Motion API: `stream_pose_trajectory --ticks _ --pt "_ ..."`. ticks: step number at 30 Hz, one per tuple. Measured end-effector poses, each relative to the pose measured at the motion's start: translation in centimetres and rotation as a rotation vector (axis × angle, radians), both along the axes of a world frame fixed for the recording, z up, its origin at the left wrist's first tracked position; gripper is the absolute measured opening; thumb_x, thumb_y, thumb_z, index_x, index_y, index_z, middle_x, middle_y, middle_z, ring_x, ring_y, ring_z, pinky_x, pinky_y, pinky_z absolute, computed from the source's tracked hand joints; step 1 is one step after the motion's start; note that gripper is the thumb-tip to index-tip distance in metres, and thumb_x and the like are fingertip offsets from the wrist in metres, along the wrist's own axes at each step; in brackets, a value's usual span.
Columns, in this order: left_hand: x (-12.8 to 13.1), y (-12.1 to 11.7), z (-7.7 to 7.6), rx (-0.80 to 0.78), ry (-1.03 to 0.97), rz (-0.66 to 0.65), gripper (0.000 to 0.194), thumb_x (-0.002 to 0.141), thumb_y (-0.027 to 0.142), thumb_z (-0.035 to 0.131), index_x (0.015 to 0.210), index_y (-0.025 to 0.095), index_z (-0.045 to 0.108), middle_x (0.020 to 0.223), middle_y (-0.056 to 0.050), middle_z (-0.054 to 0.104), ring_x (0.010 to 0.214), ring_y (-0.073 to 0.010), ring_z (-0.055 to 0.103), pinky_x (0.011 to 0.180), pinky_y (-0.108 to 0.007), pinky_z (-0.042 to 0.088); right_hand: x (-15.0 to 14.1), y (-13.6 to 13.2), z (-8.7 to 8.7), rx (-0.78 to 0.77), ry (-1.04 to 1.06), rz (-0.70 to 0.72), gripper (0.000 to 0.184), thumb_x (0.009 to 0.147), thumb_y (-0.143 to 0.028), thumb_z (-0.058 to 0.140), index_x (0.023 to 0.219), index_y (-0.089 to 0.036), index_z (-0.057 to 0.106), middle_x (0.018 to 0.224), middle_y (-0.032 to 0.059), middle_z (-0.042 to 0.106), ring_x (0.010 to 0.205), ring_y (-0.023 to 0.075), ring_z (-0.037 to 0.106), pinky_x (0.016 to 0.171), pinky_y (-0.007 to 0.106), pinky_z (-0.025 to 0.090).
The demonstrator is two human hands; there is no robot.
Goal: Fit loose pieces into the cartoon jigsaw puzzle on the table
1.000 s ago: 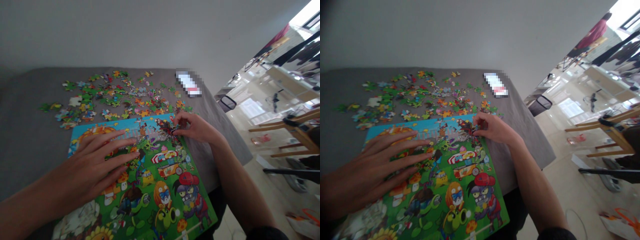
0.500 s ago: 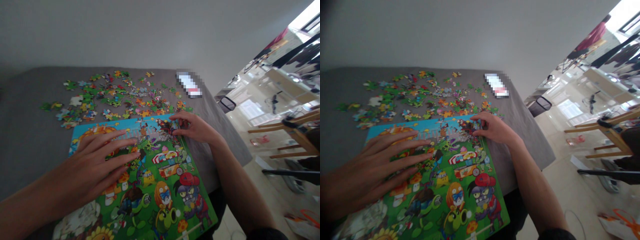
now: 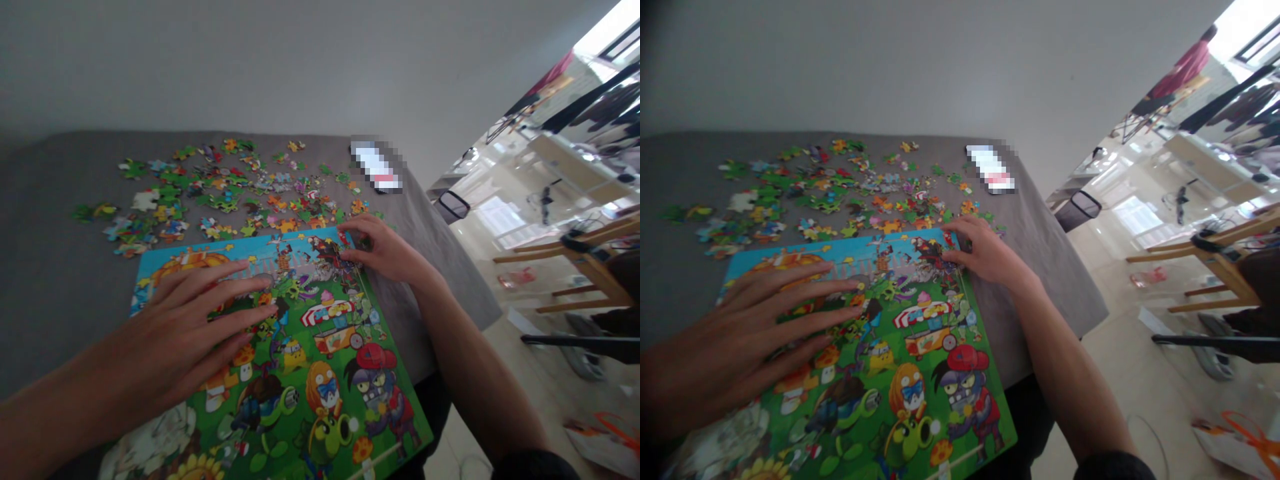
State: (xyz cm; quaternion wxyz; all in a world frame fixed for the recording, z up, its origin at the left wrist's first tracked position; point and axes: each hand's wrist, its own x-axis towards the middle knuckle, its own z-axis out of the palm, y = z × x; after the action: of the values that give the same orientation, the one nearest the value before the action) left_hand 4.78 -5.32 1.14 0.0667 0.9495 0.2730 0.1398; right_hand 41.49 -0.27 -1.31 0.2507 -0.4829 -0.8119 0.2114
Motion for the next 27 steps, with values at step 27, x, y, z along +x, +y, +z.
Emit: stream_pose_trajectory --ticks 27 --pt "-1.0 1.9 -0.6 0.047 0.012 0.029 0.037 0.105 0.033 0.048 0.137 0.040 0.064 0.141 0.003 0.064 0.136 -0.0258 0.050 0.116 -0.043 0.036 -1.6 1.5 1.2 0.074 0.068 0.006 0.023 0.098 -0.032 0.060 0.115 -0.022 0.073 0.106 0.0074 0.075 0.093 0.0214 0.066 0.085 0.040 0.051"
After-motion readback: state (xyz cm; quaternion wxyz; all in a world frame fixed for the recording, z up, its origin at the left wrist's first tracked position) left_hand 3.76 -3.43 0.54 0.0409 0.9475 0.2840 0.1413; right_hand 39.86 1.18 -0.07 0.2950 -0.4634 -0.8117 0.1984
